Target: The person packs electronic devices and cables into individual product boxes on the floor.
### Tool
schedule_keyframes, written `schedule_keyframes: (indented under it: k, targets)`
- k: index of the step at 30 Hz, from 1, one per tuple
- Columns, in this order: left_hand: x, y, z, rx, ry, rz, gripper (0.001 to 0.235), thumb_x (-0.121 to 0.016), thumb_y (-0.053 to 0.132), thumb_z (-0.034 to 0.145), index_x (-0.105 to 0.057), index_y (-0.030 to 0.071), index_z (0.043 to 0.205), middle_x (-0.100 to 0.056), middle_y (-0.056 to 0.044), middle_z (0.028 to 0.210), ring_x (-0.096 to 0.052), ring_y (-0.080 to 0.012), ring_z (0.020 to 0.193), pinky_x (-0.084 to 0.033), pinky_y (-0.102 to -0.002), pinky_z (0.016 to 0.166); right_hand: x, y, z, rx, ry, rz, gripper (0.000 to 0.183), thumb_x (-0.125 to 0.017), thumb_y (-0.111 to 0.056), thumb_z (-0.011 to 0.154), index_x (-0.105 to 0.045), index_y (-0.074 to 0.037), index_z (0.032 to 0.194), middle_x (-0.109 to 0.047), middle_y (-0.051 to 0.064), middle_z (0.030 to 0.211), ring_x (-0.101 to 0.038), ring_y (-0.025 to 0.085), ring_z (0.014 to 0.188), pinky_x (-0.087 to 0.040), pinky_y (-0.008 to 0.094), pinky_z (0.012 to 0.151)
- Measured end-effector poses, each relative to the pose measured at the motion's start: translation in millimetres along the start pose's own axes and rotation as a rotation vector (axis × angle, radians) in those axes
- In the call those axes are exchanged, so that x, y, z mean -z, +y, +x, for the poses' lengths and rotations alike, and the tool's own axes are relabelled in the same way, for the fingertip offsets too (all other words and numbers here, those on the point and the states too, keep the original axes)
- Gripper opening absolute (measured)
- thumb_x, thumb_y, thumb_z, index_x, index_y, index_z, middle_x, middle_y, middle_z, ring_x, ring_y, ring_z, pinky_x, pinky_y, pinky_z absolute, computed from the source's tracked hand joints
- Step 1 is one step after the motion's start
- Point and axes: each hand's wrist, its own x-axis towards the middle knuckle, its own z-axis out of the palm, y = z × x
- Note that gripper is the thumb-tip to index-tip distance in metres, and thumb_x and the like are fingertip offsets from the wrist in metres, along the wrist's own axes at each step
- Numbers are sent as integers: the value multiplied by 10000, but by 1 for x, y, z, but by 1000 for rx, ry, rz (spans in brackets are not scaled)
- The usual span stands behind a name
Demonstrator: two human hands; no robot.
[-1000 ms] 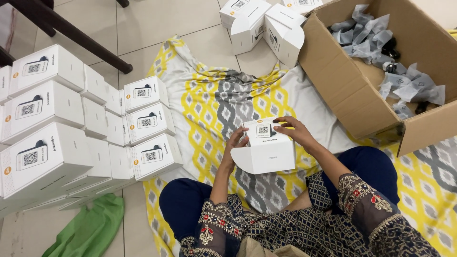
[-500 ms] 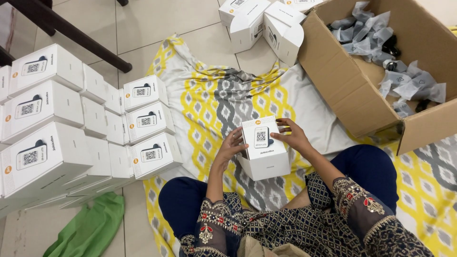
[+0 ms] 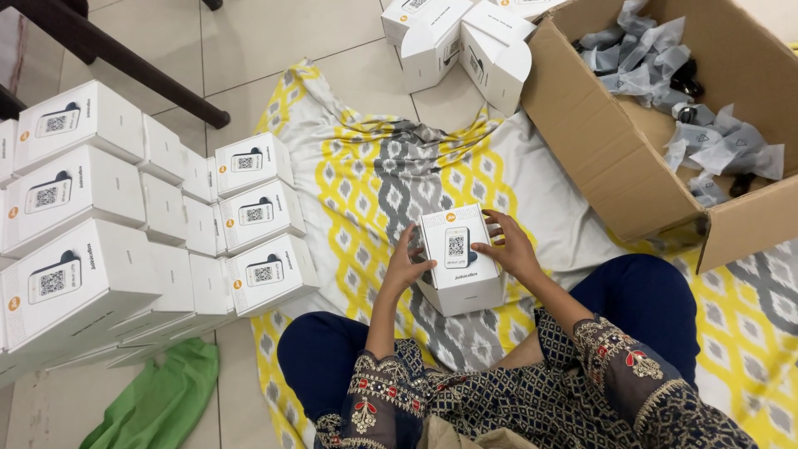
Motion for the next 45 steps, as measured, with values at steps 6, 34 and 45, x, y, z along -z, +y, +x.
schedule_keyframes:
  k: [6,34,45]
  targets:
    - [-1,5,0,34,15,46,1229,-929,153,607,-241,278,1618,-380,-109,1616,-578,-310,1323,-578,-459,985,1,-6,-4,26,39,-64,821,-866,-285,755,-504,-157,1481,-636,72,1313,-676,208,1030,-573,351,887]
    - [-8,135,-96,-370,359,148,526,-408,460,1065,-664,77,1319,-753,-189,1084,-735,-330,976,-546,-384,823,55,-51,-23,-339,-176,494,884,-349,-727,939,-464,-57,1506,-569,122,1406,-526,303,1353,-468,437,1086]
    - [20,130,-43,-472,360,213,431,-428,344,1098,-622,86,1383,-703,-198,1226,-688,-339,1091,-513,-396,937,68,-80,11,121,-58,-586,518,-427,-490,1142,-725,-69,1094,-742,184,867,-680,319,942,-528,443,796]
